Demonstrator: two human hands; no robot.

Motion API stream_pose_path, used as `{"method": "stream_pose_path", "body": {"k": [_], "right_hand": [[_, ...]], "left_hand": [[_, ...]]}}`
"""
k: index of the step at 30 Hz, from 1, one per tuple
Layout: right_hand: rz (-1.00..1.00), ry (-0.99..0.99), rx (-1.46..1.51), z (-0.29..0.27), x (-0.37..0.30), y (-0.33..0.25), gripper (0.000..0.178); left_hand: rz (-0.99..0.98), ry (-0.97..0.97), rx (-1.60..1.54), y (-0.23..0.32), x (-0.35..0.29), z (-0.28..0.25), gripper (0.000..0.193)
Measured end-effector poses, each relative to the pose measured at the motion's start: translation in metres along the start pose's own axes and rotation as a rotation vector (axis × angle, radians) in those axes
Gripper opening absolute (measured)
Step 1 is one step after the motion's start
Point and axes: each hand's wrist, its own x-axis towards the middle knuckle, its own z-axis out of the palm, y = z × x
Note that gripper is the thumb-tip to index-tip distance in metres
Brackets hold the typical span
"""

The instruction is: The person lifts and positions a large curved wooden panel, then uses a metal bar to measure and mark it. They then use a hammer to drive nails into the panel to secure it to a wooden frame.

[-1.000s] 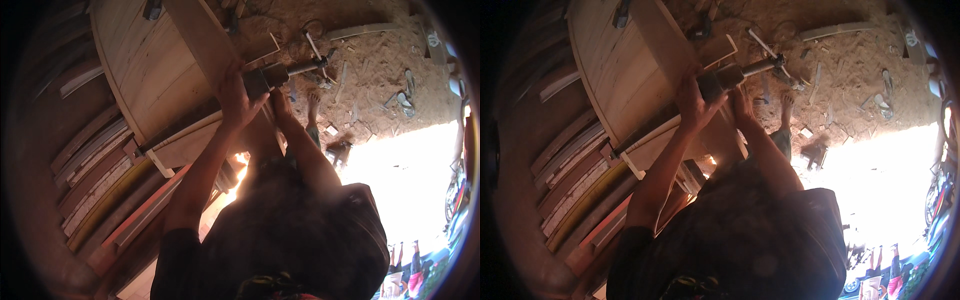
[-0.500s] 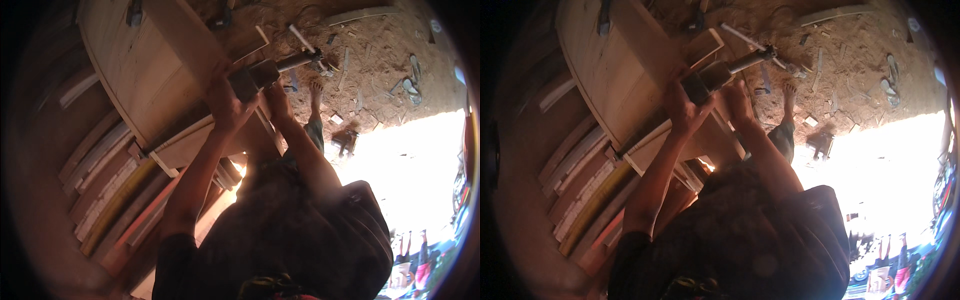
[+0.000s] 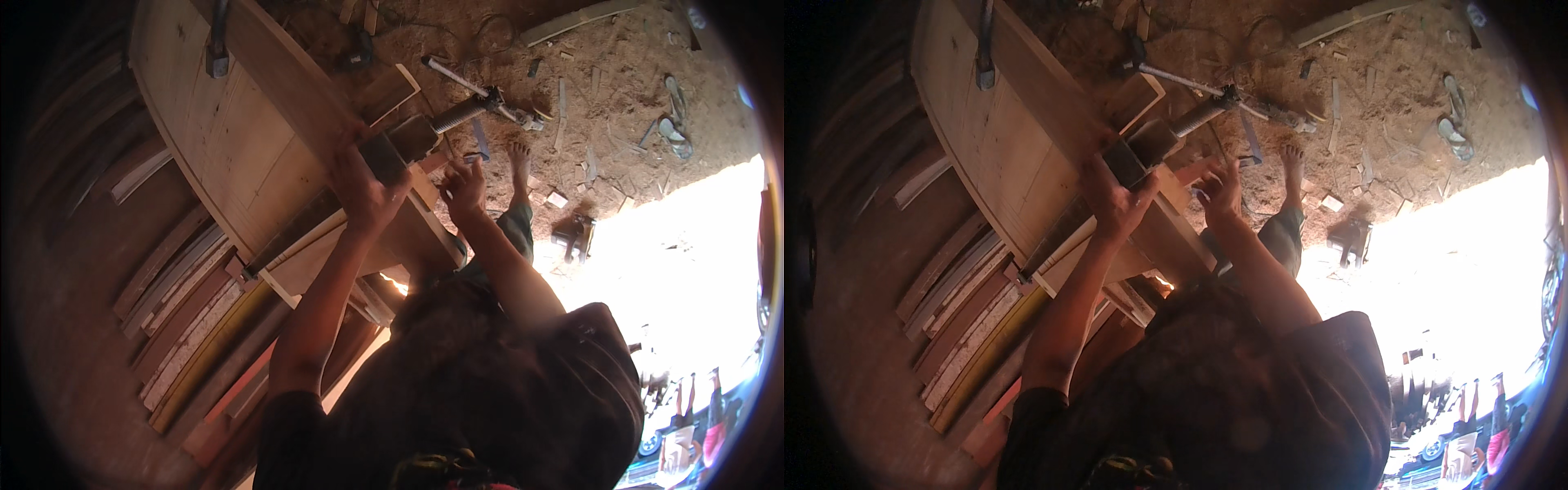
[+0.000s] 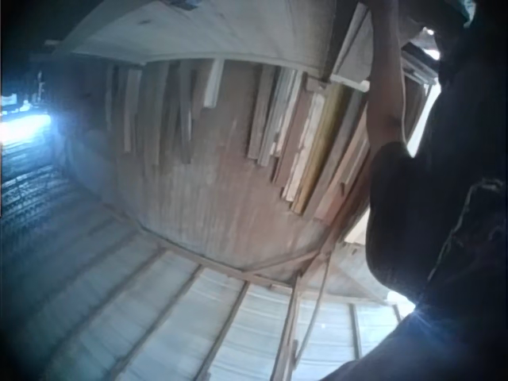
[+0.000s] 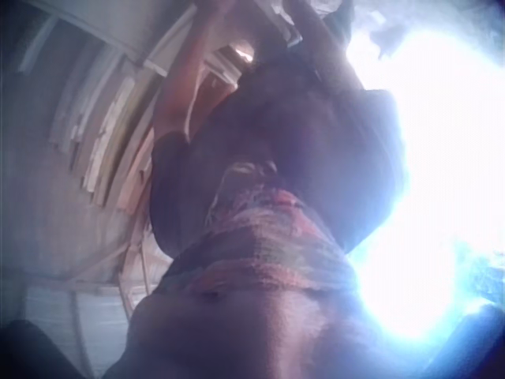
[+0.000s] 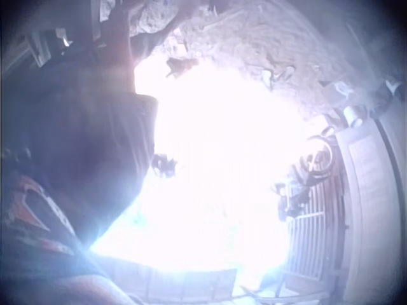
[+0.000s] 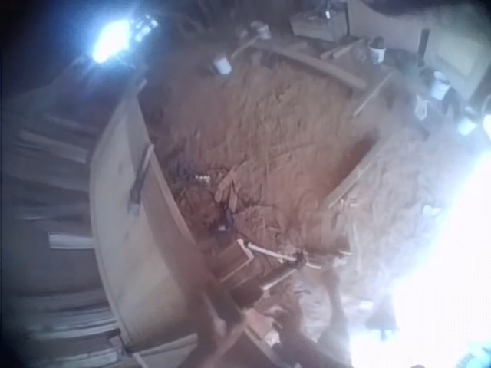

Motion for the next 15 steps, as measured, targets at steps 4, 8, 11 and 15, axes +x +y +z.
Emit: {"method": "stream_pose_path", "body": {"k": [4, 8, 11, 15], "right_hand": [[0.025, -0.304, 0.107, 0.039, 0.007, 0.011, 0.068], [0.053, -0.227, -0.011, 0.021, 0.020, 0.004, 0.071], [0.090, -0.028, -0.049, -0.012, 0.024, -0.002, 0.071], [-0.203, -0.011, -0.605, 0.022, 0.017, -0.005, 0.069]], "left_hand": [[0.065, 0.017, -0.046, -0.017, -0.006, 0.011, 0.097], [0.057, 0.003, 0.032, -0.006, -0.005, 0.004, 0.097], [0.048, 0.001, -0.028, -0.005, 0.002, 0.003, 0.097], [0.031, 0.015, -0.008, -0.005, 0.000, 0.006, 0.096]]}}
